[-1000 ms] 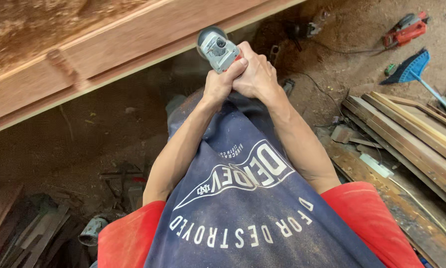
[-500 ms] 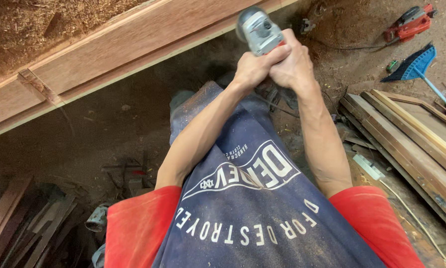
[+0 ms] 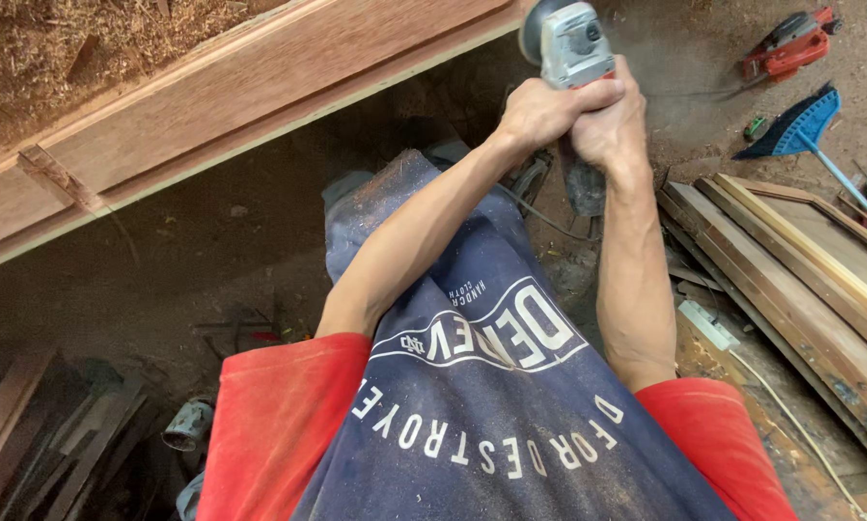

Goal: The person uses a chisel and mallet to carve a groove into a wooden plank, then smooths the surface with an angle grinder. Finally, they apply a pink filler paste to the groove using a putty knife and brush it in.

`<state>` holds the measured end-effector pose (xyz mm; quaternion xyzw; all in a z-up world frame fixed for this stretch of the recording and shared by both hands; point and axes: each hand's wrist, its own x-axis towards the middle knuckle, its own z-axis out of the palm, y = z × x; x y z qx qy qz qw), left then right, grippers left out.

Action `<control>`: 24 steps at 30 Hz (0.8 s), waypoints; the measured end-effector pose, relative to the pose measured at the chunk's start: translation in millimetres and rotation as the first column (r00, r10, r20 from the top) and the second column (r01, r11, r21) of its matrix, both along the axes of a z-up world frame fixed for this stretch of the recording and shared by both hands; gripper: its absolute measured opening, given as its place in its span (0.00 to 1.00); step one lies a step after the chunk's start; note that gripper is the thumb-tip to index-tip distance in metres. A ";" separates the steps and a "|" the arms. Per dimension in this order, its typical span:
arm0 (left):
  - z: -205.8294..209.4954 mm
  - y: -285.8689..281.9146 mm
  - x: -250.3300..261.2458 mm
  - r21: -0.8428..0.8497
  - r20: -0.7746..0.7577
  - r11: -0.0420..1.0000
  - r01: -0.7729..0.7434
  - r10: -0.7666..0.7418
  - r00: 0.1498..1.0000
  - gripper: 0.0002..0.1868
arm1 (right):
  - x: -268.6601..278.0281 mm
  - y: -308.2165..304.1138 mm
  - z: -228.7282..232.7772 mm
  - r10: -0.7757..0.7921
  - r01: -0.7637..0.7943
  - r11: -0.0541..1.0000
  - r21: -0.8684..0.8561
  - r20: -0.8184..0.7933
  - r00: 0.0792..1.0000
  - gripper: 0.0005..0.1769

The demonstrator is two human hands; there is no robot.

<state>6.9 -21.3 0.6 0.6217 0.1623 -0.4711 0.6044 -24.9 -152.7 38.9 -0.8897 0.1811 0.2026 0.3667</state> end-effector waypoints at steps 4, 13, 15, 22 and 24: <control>3.1 48.8 -26.5 0.076 -0.068 0.995 -0.059 0.064 0.996 0.41 | 3.7 50.3 15.7 0.096 -0.096 0.995 0.008 -0.148 0.984 0.26; -4.3 142.5 -81.3 -0.134 -0.091 0.859 -0.495 0.486 0.869 0.27 | -3.3 148.2 21.1 0.319 -0.329 0.944 -0.018 -0.196 0.927 0.28; -6.3 131.4 -73.0 -0.131 -0.081 0.886 -0.445 0.438 0.895 0.28 | -8.6 137.8 14.7 0.269 -0.275 0.961 -0.017 -0.149 0.951 0.26; 6.2 138.6 -60.8 -0.053 0.019 0.945 -0.323 0.324 0.946 0.37 | -26.6 135.6 1.0 0.245 -0.249 0.968 0.038 0.079 0.966 0.18; 4.4 170.8 -75.4 -0.038 0.011 0.937 -0.347 0.348 0.937 0.37 | -30.2 171.4 7.2 0.289 -0.292 0.956 0.039 0.066 0.955 0.19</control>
